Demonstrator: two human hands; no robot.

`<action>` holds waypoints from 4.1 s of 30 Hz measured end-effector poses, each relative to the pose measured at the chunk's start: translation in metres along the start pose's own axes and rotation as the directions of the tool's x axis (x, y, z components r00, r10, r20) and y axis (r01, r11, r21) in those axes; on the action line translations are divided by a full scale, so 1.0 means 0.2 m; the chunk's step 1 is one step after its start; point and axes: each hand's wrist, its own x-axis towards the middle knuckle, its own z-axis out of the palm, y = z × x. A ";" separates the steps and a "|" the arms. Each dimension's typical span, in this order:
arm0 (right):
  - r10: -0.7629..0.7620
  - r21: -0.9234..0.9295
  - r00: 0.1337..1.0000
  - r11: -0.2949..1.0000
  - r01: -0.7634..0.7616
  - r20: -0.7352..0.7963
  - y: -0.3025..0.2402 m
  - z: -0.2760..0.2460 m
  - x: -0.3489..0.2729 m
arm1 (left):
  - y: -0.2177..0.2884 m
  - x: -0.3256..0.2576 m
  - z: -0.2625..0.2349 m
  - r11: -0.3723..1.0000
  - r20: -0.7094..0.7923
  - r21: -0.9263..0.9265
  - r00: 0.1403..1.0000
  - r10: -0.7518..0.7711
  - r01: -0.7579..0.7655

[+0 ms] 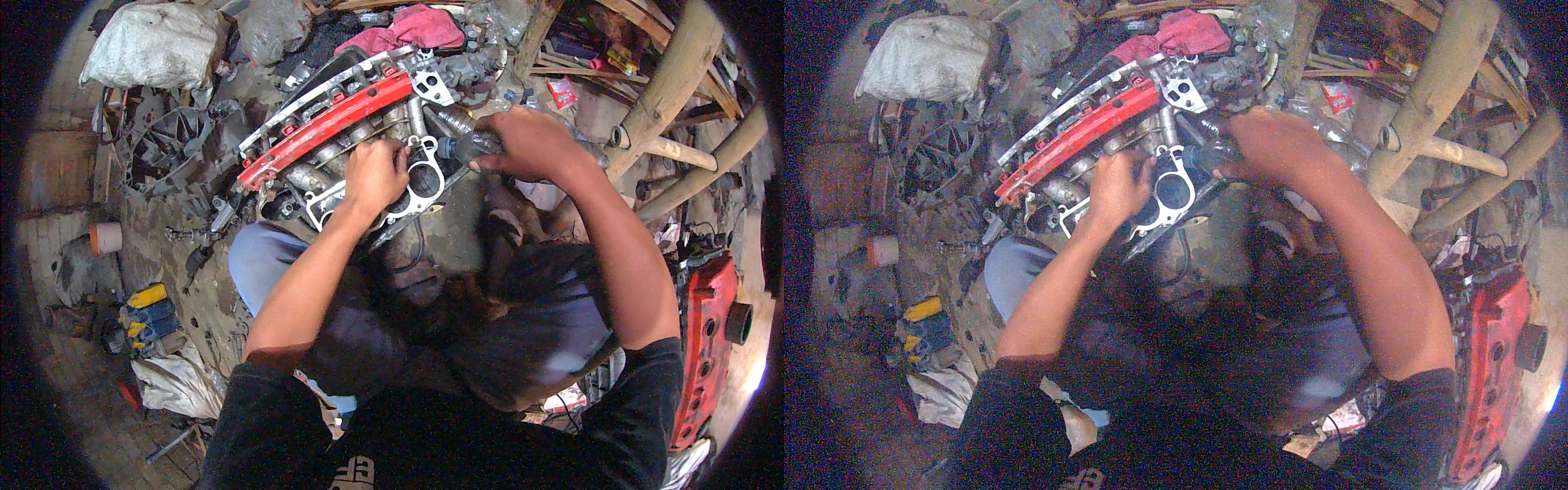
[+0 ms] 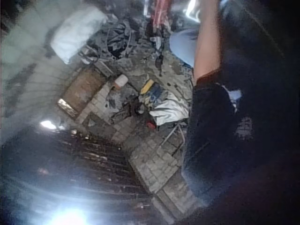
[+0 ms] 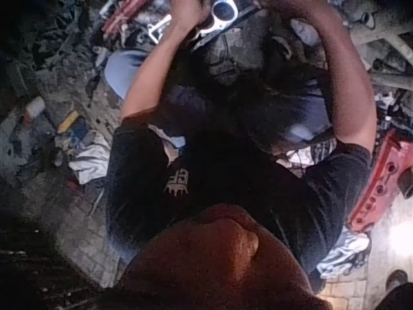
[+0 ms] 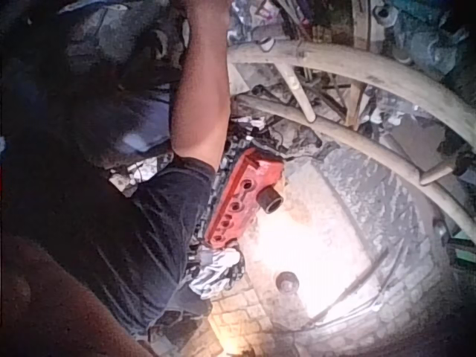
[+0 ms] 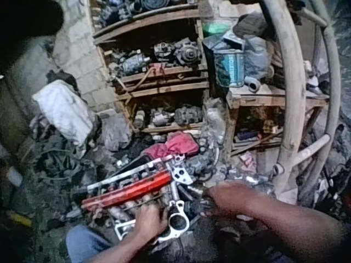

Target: The person sits on the floor and works on a disassembled engine block. They place a head gasket onto the engine block, align it, and use a tool to clean or scrape the surface around the gasket and cylinder openings.

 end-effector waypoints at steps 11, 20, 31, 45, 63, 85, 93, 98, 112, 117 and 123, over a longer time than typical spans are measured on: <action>0.016 0.035 1.000 0.999 -0.016 0.011 -0.01 -0.04 -0.02 | -0.01 -0.03 0.03 0.999 -0.070 -0.022 0.997 0.025 -0.026; 0.034 0.037 0.999 0.999 -0.035 0.024 0.00 -0.04 -0.01 | 0.03 -0.01 0.00 1.000 -0.035 0.025 0.999 0.019 -0.018; 0.080 -0.006 0.989 0.997 -0.080 0.127 -0.01 -0.05 0.01 | 0.02 0.00 -0.01 0.998 0.058 -0.052 0.998 -0.019 0.022; 0.023 0.036 0.998 0.999 -0.025 0.062 0.01 -0.03 0.00 | 0.00 -0.04 0.04 0.996 0.001 -0.047 0.997 0.071 -0.071; 0.024 0.037 0.995 0.999 -0.028 0.098 0.00 -0.02 0.00 | -0.09 -0.08 0.09 0.903 0.014 0.302 0.949 0.316 -0.305; -0.006 0.046 0.999 0.999 0.004 0.036 0.03 0.02 -0.02 | -0.10 -0.09 0.09 0.921 -0.039 0.132 0.926 0.375 -0.367; 0.004 0.044 0.999 0.999 -0.006 0.045 0.00 -0.02 -0.03 | -0.10 -0.09 0.11 0.923 -0.060 0.129 0.926 0.373 -0.363; -0.010 0.061 1.000 0.998 0.008 0.029 0.01 -0.01 -0.04 | -0.10 -0.08 0.11 0.925 -0.052 0.132 0.930 0.365 -0.356; 0.005 0.031 1.000 0.999 -0.005 0.001 -0.01 0.02 -0.04 | -0.09 -0.06 0.08 0.928 -0.068 0.146 0.932 0.356 -0.344; 0.011 0.027 1.000 1.000 -0.011 0.003 -0.01 0.03 -0.04 | -0.09 -0.06 0.10 0.916 -0.037 0.167 0.926 0.377 -0.366; 0.060 -0.010 0.994 0.998 -0.059 0.086 -0.02 0.00 -0.03 | -0.07 -0.06 0.08 0.917 -0.062 0.183 0.926 0.371 -0.355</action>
